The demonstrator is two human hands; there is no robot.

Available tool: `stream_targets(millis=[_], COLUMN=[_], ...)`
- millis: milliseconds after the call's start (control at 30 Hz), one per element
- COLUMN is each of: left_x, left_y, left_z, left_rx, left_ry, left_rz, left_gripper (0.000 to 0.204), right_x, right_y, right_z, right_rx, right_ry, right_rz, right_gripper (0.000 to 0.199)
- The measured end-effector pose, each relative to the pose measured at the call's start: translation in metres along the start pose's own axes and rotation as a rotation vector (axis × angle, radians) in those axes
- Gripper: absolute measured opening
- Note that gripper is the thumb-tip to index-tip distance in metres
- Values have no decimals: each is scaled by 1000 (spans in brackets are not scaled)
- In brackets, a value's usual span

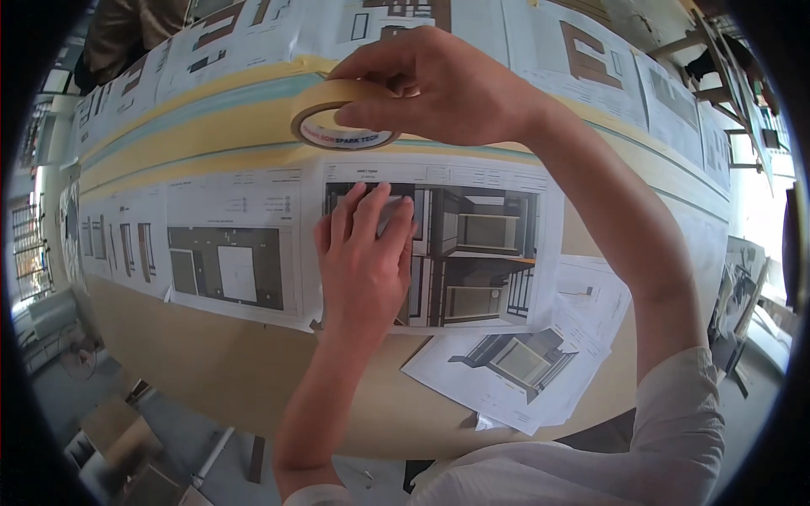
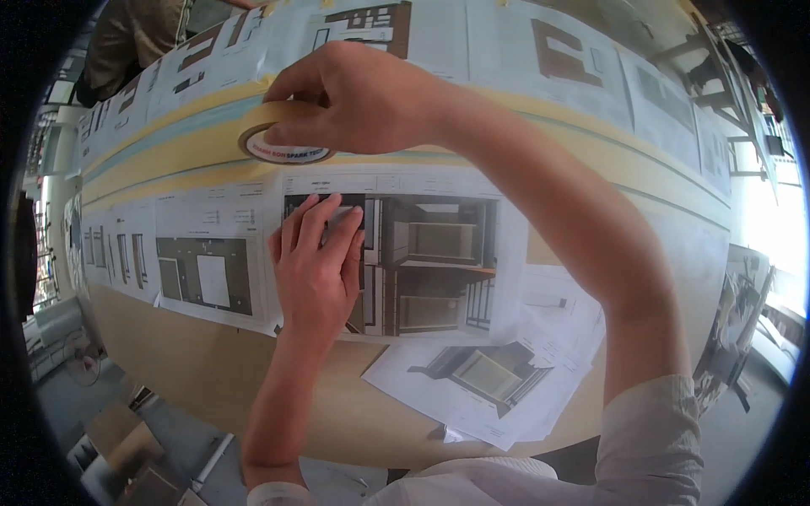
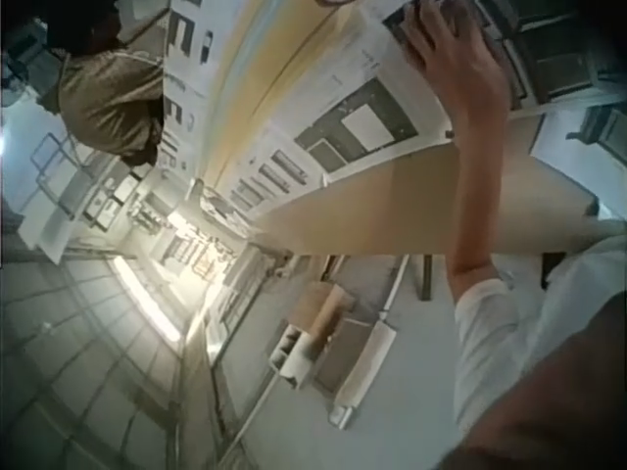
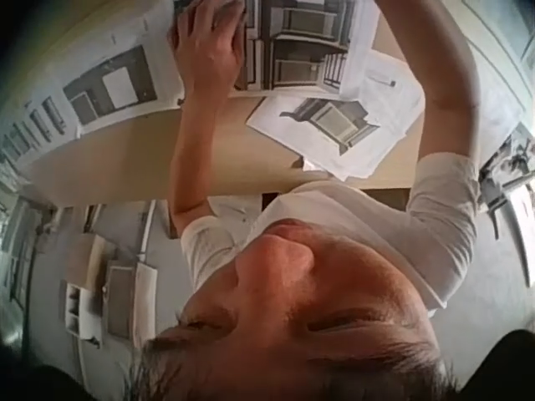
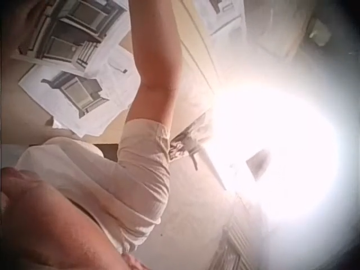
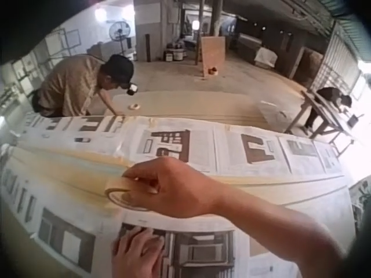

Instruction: Taping design blueprints and technical documents onto a manufacturing work table.

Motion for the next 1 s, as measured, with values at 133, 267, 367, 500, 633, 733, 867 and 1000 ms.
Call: stream_targets(millis=[133,267,367,500,633,733,867,1000], left_x=[-4,-4,-1,-2,-1,-1,-1,-1], left_y=[7,7,8,8,10,12,10,14], left_z=[0,3,2,0,0,0,1,1], left_rx=[0,-12,-1,1,6,21,24,46], left_ry=[39,39,48,43,37,44,38,19], left_rz=[12,-23,-6,-4,-33,-36,-41,-63], left_gripper=[27,30,33,34,34,34,33,32], right_x=[4,3,4,-1,0,0,3,1], right_y=[3,5,0,6,2,1,-5,-6], right_z=[3,3,6,2,4,4,3,6], right_rx=[18,-9,-46,-31,-58,-46,-54,-58], right_ry=[25,29,-6,-19,-16,-44,-58,-49], right_rz=[-55,-36,-5,-59,-49,-84,-60,-86], right_gripper=[47,48,49,51,51,52,53,55])
Point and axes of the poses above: each hand's wrist, its own z-axis towards the middle knuckle, its own x-axis out of the palm, y = z × x, the point moved 2 cm from there along z, towards the middle knuckle, and after that the axes turned 11 degrees about y, right-handed, at the moved point
